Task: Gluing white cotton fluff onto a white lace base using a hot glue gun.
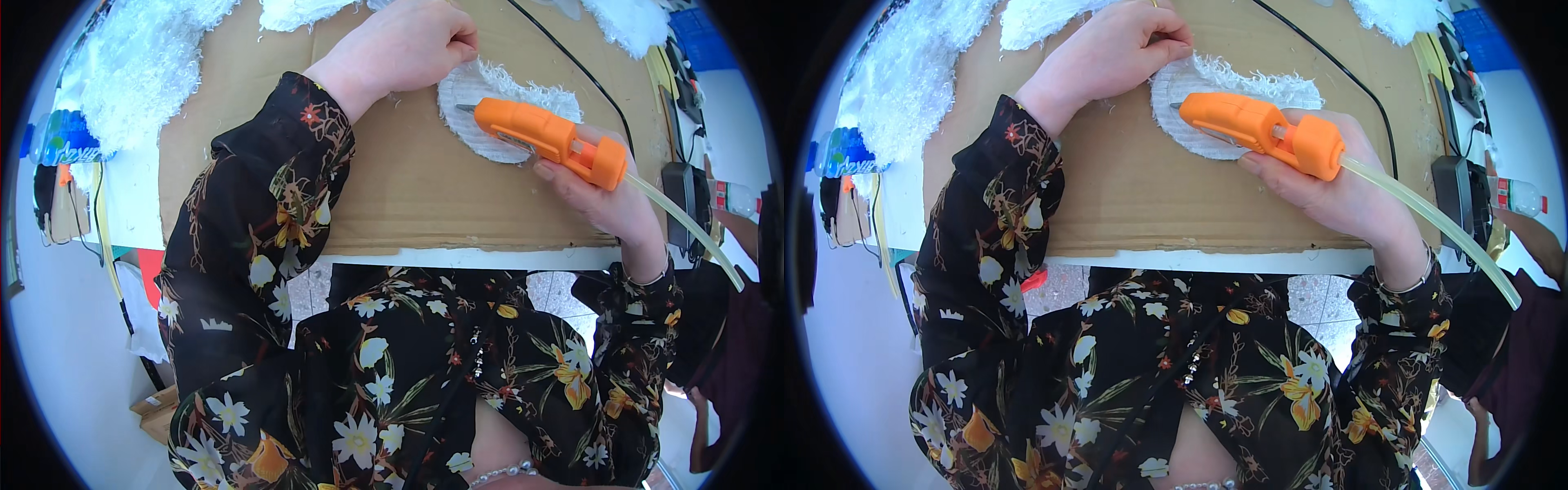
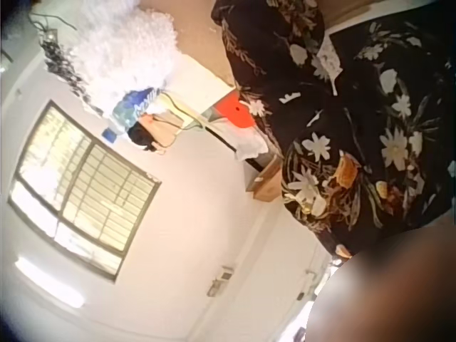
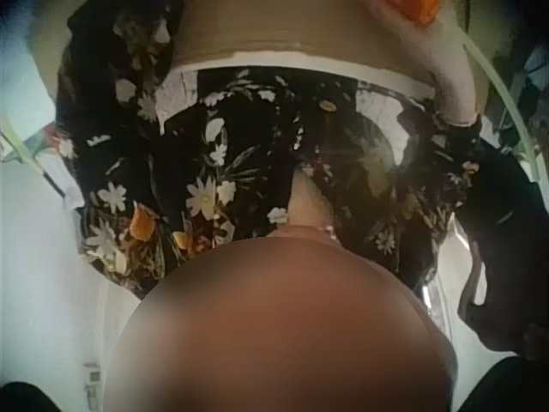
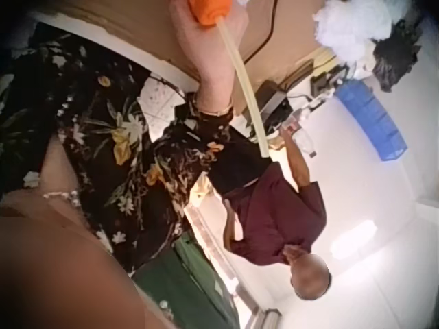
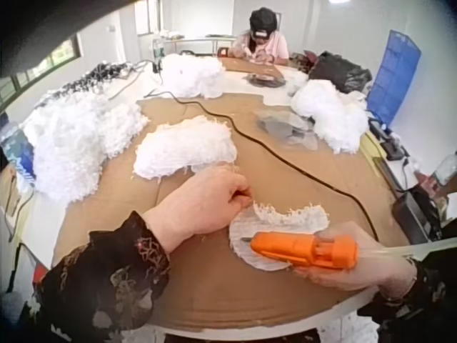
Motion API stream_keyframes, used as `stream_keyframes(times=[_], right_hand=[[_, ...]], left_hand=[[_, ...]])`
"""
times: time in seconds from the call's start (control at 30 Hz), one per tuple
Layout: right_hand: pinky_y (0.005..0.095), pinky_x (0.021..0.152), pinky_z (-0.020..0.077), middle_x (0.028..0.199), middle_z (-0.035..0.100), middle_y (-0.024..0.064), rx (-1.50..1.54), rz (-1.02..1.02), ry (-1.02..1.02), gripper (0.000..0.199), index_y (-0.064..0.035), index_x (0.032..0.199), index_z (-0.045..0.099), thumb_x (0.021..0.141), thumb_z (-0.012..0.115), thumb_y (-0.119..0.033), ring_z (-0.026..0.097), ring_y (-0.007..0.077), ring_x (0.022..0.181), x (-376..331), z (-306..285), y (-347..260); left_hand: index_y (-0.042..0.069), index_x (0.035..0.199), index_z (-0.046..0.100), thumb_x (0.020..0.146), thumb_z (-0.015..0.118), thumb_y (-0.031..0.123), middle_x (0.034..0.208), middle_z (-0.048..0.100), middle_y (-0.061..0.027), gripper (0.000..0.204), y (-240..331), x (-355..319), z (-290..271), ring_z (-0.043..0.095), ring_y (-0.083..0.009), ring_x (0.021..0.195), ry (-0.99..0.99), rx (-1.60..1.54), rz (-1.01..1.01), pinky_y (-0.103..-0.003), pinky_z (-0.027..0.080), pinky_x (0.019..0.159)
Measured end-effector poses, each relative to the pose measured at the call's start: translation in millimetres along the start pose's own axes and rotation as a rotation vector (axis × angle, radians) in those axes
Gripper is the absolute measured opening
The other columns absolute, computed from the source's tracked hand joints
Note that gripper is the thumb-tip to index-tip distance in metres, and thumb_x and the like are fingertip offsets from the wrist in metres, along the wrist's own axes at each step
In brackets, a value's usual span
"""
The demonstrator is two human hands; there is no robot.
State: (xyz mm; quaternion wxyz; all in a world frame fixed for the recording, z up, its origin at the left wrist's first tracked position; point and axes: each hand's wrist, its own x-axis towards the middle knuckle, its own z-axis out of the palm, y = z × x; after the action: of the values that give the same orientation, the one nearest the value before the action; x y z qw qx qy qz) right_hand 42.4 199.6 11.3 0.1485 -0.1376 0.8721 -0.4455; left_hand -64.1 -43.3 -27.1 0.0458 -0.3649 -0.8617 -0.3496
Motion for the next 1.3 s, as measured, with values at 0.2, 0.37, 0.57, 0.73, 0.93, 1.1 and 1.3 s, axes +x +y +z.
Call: stream_keyframes(times=[0.2, 0.37, 0.57, 0.73, 0.93, 1.1, 1.3], right_hand=[[0.0233, 0.053, 0.0416, 0.066, 0.056, -0.0011, -0.034, -0.021, -0.063, 0.020, -0.0020, 0.091, 0.062, 0.082, 0.073, -0.016, 0.050, 0.0068, 0.058, -1, -5, -2], [0.0240, 0.055, 0.0417, 0.068, 0.056, -0.0006, 0.007, -0.035, -0.066, 0.020, -0.0015, 0.093, 0.063, 0.082, 0.073, -0.016, 0.050, 0.0075, 0.059, -3, -6, -2], [0.0238, 0.056, 0.0421, 0.070, 0.057, -0.0001, -0.022, -0.018, -0.088, 0.022, -0.0014, 0.096, 0.064, 0.082, 0.073, -0.015, 0.050, 0.0077, 0.061, -3, -8, -4], [0.0195, 0.054, 0.0355, 0.072, 0.052, -0.0060, 0.009, -0.017, -0.089, 0.027, -0.0014, 0.107, 0.062, 0.084, 0.071, -0.013, 0.043, 0.0025, 0.061, -2, -5, -1], [0.0251, 0.053, 0.0433, 0.065, 0.058, 0.0012, -0.058, 0.035, -0.042, 0.024, -0.0008, 0.087, 0.061, 0.082, 0.073, -0.021, 0.052, 0.0085, 0.057, 7, -4, -11], [0.0251, 0.053, 0.0434, 0.065, 0.058, 0.0012, -0.020, 0.028, -0.024, 0.025, -0.0011, 0.086, 0.061, 0.082, 0.074, -0.023, 0.053, 0.0083, 0.057, 6, -3, -8], [0.0195, 0.054, 0.0355, 0.072, 0.052, -0.0067, -0.085, 0.057, -0.055, 0.026, -0.0025, 0.108, 0.062, 0.086, 0.068, -0.016, 0.042, 0.0014, 0.061, 5, -4, -1]], left_hand=[[-0.002, 0.080, 0.067, 0.079, 0.061, 0.009, 0.079, 0.065, -0.0204, 0.012, 6, 0, -4, 0.062, -0.0365, 0.081, -0.027, -0.024, -0.044, -0.042, 0.050, 0.071], [-0.002, 0.080, 0.066, 0.079, 0.061, 0.009, 0.079, 0.065, -0.0202, 0.013, 2, 1, 2, 0.062, -0.0364, 0.082, 0.003, -0.006, -0.008, -0.042, 0.050, 0.072], [-0.002, 0.080, 0.066, 0.079, 0.062, 0.009, 0.080, 0.065, -0.0202, 0.013, -4, 0, 4, 0.061, -0.0365, 0.082, -0.005, 0.036, -0.006, -0.042, 0.049, 0.073], [-0.002, 0.080, 0.067, 0.079, 0.062, 0.009, 0.080, 0.064, -0.0201, 0.012, -3, 0, 0, 0.061, -0.0366, 0.082, -0.013, 0.045, 0.016, -0.042, 0.049, 0.072], [-0.002, 0.080, 0.067, 0.078, 0.062, 0.009, 0.079, 0.064, -0.0200, 0.012, -2, 2, 3, 0.061, -0.0364, 0.082, -0.021, 0.006, -0.016, -0.042, 0.049, 0.072], [-0.001, 0.080, 0.067, 0.079, 0.061, 0.009, 0.079, 0.065, -0.0193, 0.012, -4, 3, 4, 0.062, -0.0357, 0.082, -0.020, 0.038, 0.032, -0.042, 0.049, 0.073], [-0.001, 0.080, 0.067, 0.078, 0.061, 0.009, 0.079, 0.065, -0.0191, 0.012, -2, 2, 3, 0.061, -0.0361, 0.082, -0.019, 0.033, 0.017, -0.042, 0.049, 0.073]])
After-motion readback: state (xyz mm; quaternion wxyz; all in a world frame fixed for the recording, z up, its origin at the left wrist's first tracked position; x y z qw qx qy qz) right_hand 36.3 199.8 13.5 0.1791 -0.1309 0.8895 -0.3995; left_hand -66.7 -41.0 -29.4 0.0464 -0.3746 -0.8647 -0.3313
